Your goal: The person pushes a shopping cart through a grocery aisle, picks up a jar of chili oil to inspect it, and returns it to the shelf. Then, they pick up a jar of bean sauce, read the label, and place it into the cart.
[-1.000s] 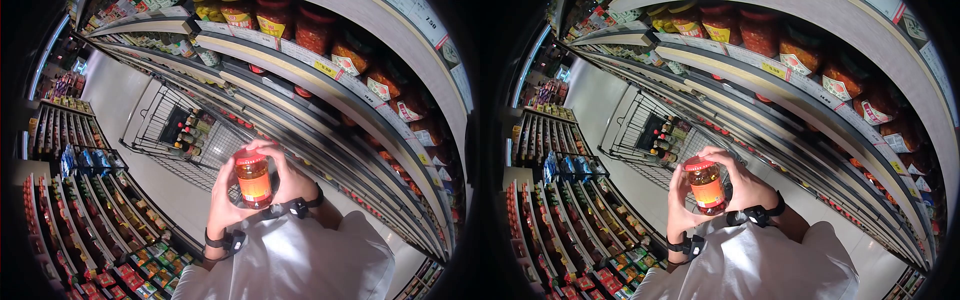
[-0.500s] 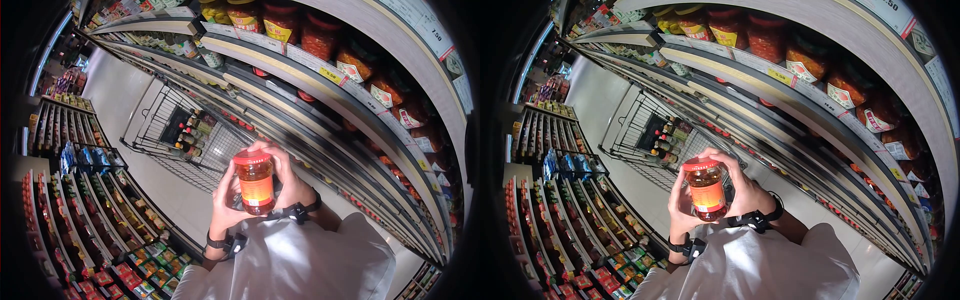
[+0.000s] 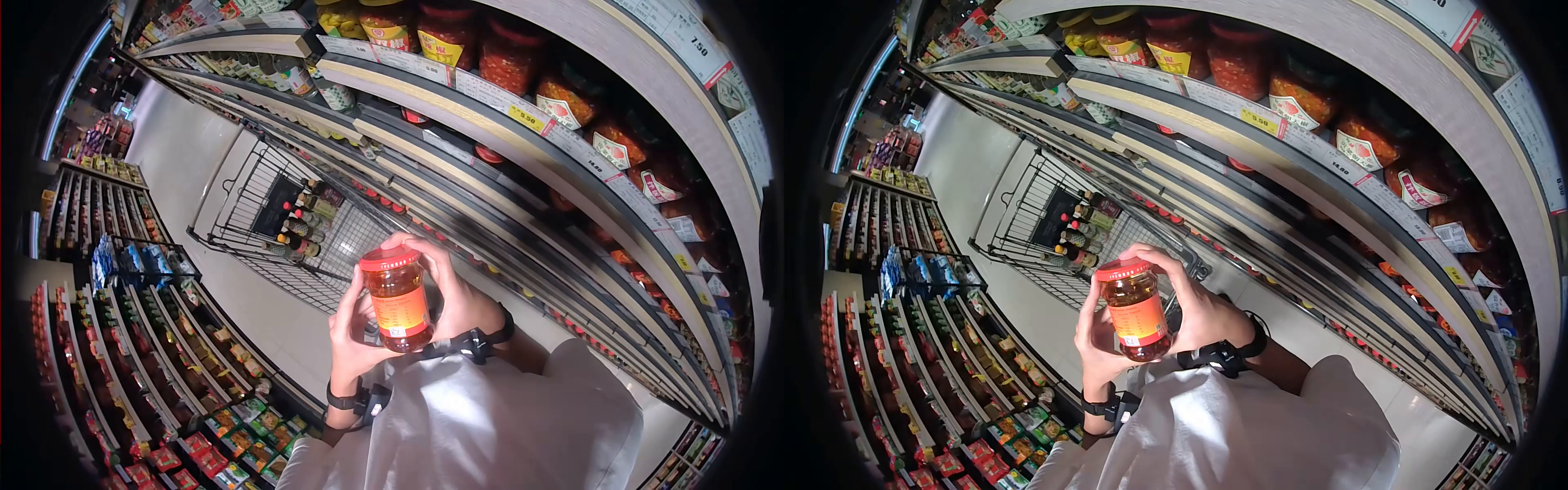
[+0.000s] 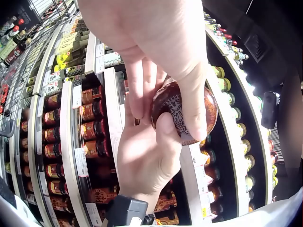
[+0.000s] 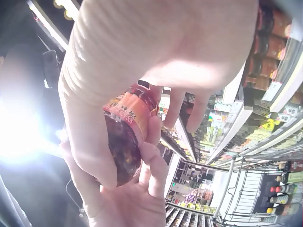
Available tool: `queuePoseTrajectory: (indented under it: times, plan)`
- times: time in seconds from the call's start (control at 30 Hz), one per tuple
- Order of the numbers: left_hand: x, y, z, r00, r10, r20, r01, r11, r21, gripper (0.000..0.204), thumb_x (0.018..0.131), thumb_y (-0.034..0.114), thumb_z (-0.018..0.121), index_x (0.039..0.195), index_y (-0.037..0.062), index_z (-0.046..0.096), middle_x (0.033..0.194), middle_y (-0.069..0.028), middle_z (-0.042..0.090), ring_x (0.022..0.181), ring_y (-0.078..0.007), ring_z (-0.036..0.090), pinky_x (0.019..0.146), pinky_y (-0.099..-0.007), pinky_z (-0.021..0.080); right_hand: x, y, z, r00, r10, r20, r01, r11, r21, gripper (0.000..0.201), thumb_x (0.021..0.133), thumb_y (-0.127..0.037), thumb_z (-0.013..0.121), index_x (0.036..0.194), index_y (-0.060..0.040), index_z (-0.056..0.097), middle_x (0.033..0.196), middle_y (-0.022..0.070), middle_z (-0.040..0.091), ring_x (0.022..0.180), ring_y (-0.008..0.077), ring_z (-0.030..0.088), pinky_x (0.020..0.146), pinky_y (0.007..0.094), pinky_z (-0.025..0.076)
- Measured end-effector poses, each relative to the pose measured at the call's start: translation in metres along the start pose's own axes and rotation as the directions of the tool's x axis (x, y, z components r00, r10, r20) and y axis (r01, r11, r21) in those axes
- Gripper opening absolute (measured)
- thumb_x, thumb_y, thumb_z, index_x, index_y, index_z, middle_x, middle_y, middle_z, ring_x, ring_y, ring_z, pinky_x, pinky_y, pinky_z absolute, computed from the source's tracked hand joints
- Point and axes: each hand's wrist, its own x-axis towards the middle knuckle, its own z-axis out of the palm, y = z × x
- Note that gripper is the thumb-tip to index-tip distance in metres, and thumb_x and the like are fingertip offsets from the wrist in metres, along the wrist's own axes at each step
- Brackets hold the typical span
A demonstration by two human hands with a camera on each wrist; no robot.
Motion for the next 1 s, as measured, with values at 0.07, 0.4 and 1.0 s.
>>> queuePoseTrajectory:
  times: [0.07, 0.4, 1.0]
  plan:
    - [0.0, 0.0, 0.0, 1.0, 0.01, -0.001, -0.01, 1.0, -0.002, 0.124, 0.056, 0.016, 0.1, 0.154, -0.0053, 0.027, 0.134, -0.0241, 0.061, 0.118, -0.0277, 0.065, 0.102, -0.0405, 0.053, 0.0, -0.002, -0.001, 1.0, 0.026, 0.017, -0.027, 0.999, 0.034, 0.123, 0.059, -0.016, 0.096, 0.153, -0.0047, 0.017, 0.153, 0.0232, 0.033, 0.143, 0.0361, 0.038, 0.119, 0.0472, 0.029]
    - [0.012, 0.007, 0.001, 0.96, 0.276, 0.038, -0.246, 0.778, 0.578, 0.081, 0.057, 0.005, 0.09, 0.132, 0.0069, 0.059, 0.117, -0.0162, 0.068, 0.086, -0.0226, 0.066, 0.077, -0.0339, 0.055, -0.005, 0.023, 0.016, 0.945, 0.314, -0.093, -0.144, 0.653, 0.744, 0.068, 0.105, -0.056, 0.035, 0.15, -0.0066, 0.026, 0.136, 0.0196, 0.054, 0.129, 0.0278, 0.054, 0.11, 0.0453, 0.041]
    - [0.012, 0.011, 0.019, 0.907, 0.417, 0.051, -0.389, 0.786, 0.48, 0.05, 0.056, 0.005, 0.089, 0.101, 0.0091, 0.067, 0.109, -0.0104, 0.064, 0.079, -0.0226, 0.063, 0.072, -0.0382, 0.053, 0.006, 0.024, 0.008, 0.907, 0.38, 0.182, -0.227, 0.076, 0.971, 0.074, 0.099, -0.071, 0.023, 0.116, -0.0048, 0.053, 0.086, 0.0194, 0.066, 0.077, 0.0273, 0.063, 0.071, 0.0379, 0.053]
